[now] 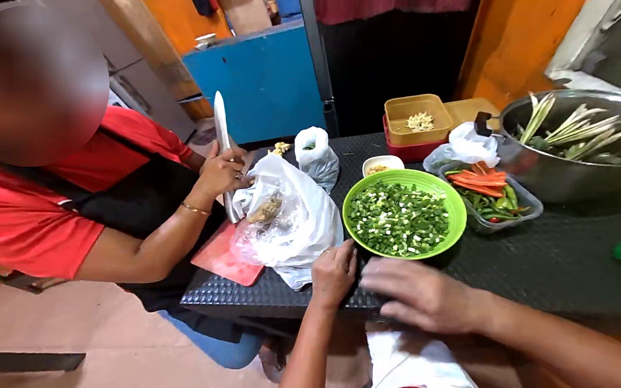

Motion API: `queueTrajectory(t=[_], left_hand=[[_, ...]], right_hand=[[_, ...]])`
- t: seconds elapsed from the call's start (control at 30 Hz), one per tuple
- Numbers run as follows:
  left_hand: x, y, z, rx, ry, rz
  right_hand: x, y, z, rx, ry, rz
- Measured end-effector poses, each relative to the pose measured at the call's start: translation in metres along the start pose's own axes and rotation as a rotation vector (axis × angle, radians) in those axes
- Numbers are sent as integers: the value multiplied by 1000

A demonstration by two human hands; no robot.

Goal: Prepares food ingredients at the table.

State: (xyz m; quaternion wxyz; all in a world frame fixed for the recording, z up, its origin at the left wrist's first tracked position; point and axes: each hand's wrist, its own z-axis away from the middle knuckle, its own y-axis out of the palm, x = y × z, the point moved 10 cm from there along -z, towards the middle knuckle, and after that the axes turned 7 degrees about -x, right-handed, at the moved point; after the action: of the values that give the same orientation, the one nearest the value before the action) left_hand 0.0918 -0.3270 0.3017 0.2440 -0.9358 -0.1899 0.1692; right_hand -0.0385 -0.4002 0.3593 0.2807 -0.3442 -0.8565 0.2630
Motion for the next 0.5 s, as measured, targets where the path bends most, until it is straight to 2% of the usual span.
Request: queueTrajectory(t=[0.1, 0.2, 0.37, 0.43, 0.5], left_hand=[[1, 1, -1, -7, 9, 10], [2, 1, -1, -11, 10, 9], [3, 3, 0, -11, 15, 18], [2, 2, -2, -17, 15, 23], [2, 1, -1, -5, 2, 21]], right_hand=[[-57, -39, 28, -89, 210, 394], [-86, -46, 59, -63, 294, 593], [-88, -49, 62, -143, 256, 650], [-90, -64, 42, -204, 312, 561], [-105, -77, 9, -182, 394, 499]])
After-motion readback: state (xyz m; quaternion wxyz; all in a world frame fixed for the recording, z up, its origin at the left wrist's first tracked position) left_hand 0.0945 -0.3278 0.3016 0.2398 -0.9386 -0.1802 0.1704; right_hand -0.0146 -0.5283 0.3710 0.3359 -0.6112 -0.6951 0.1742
